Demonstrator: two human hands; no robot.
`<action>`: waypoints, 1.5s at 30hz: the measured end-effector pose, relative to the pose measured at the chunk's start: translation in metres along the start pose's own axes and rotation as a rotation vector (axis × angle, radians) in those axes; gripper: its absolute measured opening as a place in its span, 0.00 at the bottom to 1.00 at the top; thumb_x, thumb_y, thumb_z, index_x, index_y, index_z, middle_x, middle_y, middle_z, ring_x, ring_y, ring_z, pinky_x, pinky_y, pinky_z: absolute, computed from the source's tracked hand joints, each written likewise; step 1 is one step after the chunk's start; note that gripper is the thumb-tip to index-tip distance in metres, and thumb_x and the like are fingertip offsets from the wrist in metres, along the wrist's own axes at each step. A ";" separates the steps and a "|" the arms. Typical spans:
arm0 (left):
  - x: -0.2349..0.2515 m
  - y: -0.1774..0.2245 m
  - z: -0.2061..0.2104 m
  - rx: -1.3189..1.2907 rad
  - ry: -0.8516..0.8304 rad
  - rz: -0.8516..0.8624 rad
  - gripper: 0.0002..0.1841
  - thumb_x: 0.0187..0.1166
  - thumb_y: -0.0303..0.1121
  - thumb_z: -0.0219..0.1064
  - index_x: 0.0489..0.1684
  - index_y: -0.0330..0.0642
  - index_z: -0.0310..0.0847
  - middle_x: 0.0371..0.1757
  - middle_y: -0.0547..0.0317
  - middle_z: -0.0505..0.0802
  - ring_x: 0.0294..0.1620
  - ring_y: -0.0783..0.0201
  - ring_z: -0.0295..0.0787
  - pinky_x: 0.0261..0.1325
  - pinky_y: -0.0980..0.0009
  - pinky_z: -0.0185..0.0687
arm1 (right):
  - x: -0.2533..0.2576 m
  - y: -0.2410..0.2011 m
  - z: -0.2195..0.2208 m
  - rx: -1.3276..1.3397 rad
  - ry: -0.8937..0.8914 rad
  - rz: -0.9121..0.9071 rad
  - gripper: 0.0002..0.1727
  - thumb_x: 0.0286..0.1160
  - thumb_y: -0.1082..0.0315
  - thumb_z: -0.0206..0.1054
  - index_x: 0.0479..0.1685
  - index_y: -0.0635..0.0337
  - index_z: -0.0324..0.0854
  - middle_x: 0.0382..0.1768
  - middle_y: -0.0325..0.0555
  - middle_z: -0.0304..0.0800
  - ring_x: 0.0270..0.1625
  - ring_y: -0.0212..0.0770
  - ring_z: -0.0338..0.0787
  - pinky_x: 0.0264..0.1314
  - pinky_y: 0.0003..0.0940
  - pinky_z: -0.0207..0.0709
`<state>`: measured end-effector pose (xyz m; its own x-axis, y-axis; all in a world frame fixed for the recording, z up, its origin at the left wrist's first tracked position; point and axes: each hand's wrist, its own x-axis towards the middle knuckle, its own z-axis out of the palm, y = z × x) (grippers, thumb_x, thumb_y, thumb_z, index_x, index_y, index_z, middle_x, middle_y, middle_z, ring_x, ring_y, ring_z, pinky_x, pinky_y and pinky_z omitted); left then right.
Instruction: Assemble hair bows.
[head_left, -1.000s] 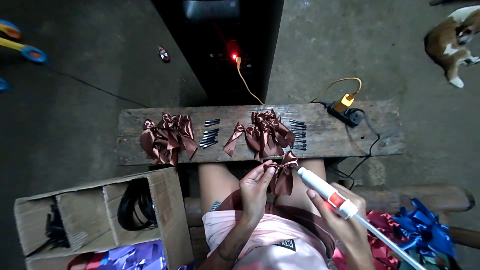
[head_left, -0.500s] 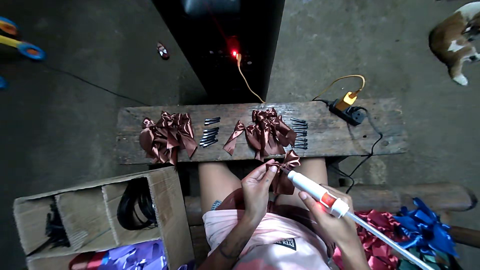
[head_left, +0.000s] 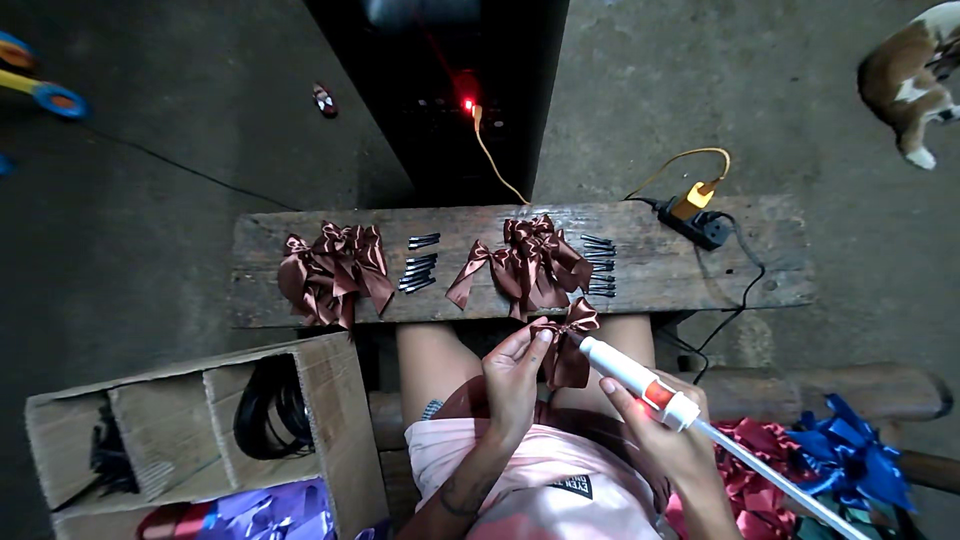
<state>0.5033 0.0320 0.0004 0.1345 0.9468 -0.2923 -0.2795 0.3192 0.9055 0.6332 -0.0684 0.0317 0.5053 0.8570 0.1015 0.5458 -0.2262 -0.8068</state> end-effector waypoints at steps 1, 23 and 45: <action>0.000 0.000 0.000 0.001 0.003 0.000 0.07 0.78 0.19 0.67 0.47 0.29 0.90 0.41 0.56 0.97 0.45 0.70 0.94 0.55 0.72 0.90 | 0.000 0.000 0.000 -0.008 0.005 -0.002 0.24 0.69 0.44 0.71 0.27 0.59 0.91 0.26 0.38 0.92 0.31 0.23 0.88 0.37 0.27 0.82; 0.020 0.002 -0.040 0.086 0.176 -0.088 0.09 0.84 0.21 0.61 0.51 0.26 0.86 0.36 0.58 0.95 0.32 0.74 0.91 0.38 0.78 0.88 | 0.182 0.171 -0.042 -0.489 -0.440 0.023 0.33 0.60 0.68 0.86 0.65 0.75 0.78 0.71 0.78 0.72 0.62 0.76 0.85 0.61 0.71 0.80; 0.020 -0.003 -0.026 0.062 0.103 -0.162 0.09 0.85 0.20 0.59 0.51 0.26 0.86 0.37 0.57 0.96 0.32 0.73 0.90 0.37 0.79 0.87 | 0.102 0.135 0.056 -0.374 0.041 0.077 0.14 0.74 0.60 0.77 0.43 0.64 0.92 0.55 0.64 0.83 0.56 0.67 0.84 0.57 0.69 0.74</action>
<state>0.4815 0.0507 -0.0160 0.0737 0.8836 -0.4624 -0.2028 0.4673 0.8605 0.7207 0.0146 -0.0995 0.5769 0.8130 0.0783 0.7073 -0.4493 -0.5457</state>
